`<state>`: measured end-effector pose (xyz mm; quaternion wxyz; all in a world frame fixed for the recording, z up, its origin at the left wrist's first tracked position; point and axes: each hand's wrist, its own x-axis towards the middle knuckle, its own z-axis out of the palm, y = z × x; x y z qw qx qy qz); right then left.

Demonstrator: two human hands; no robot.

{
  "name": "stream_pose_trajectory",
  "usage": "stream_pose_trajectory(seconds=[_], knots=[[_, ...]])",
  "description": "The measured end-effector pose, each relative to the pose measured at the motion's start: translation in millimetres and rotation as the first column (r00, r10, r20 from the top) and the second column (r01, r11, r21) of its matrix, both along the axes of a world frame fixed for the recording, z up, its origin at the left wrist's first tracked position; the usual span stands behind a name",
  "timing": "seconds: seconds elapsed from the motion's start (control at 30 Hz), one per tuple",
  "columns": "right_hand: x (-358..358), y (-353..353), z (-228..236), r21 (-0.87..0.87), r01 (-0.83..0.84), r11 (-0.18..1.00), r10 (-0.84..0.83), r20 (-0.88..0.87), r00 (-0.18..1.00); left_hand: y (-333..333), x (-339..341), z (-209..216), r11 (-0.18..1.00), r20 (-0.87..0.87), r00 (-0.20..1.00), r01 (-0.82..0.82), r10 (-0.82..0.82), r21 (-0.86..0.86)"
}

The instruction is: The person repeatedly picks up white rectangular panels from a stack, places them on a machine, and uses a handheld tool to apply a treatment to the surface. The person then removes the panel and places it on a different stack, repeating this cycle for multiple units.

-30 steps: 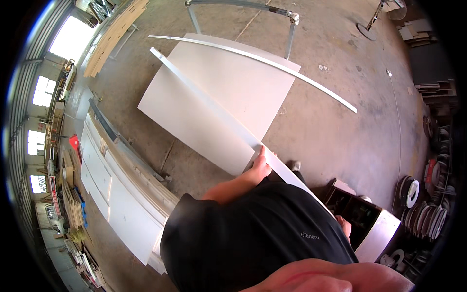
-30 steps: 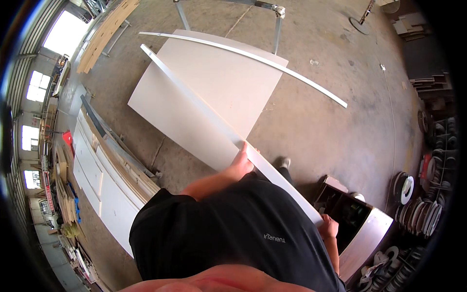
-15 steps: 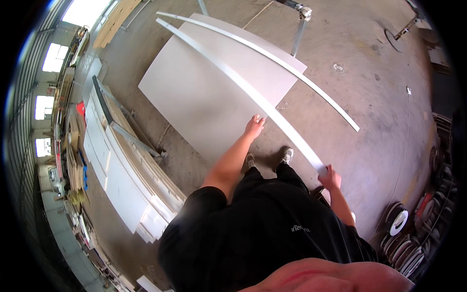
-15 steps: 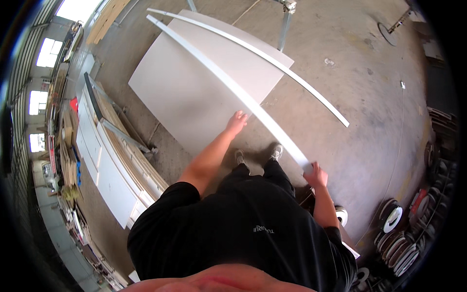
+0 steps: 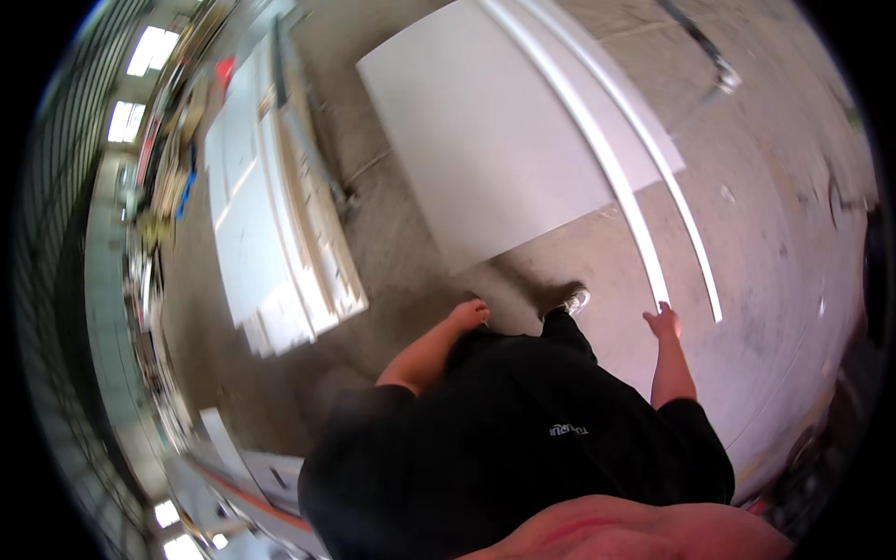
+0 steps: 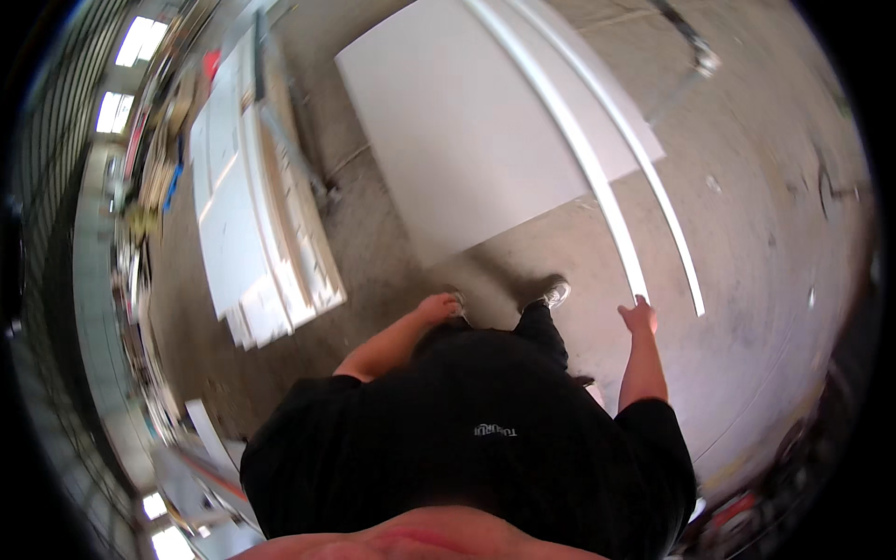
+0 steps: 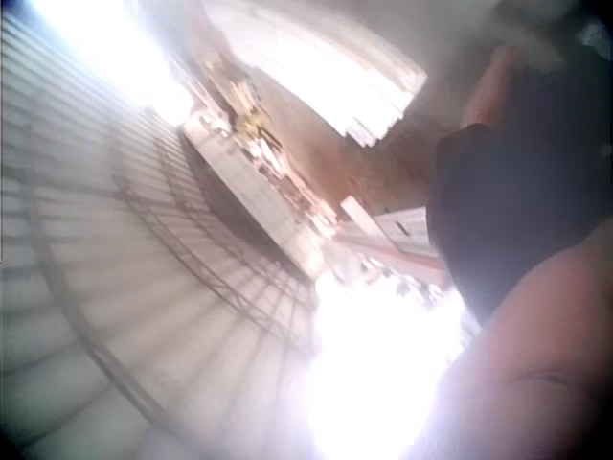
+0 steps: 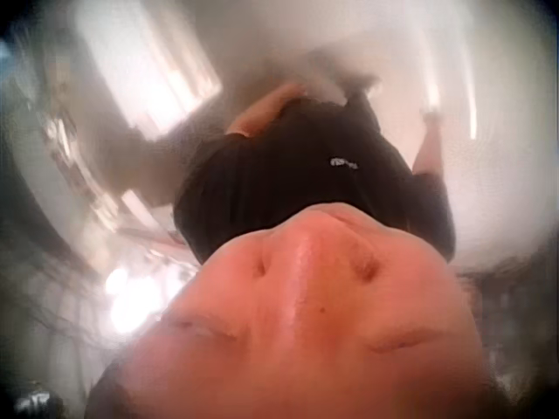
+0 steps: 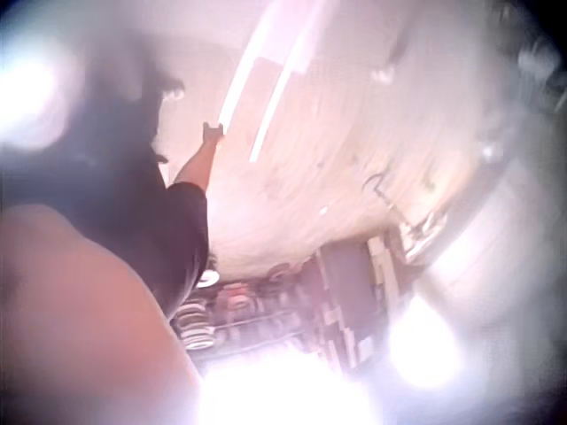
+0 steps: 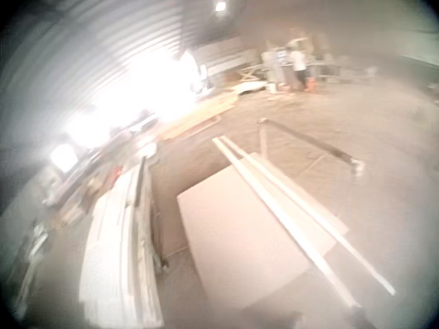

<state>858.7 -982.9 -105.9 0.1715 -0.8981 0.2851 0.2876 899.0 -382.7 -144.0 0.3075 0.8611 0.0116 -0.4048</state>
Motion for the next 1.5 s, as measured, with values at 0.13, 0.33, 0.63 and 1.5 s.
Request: stream_pose_trajectory(seconds=[0.13,0.33,0.63,1.5], knots=[[-61,56,-129,0.224,-0.446,0.867,0.433,0.105,0.895,67,0,21,0.942,-0.138,0.944,-0.316,0.300,-0.114],[-77,239,-130,0.540,-0.432,0.722,0.411,0.168,0.896,224,10,35,0.885,0.364,0.839,-0.460,0.405,0.076],[-103,450,-34,0.578,-0.128,0.806,0.195,-0.055,0.979,597,8,53,0.410,0.551,0.484,-0.874,0.680,0.261],[63,887,-4,0.883,-0.244,0.402,0.222,0.165,0.961,546,123,29,0.547,0.444,0.510,-0.836,0.737,0.053]])
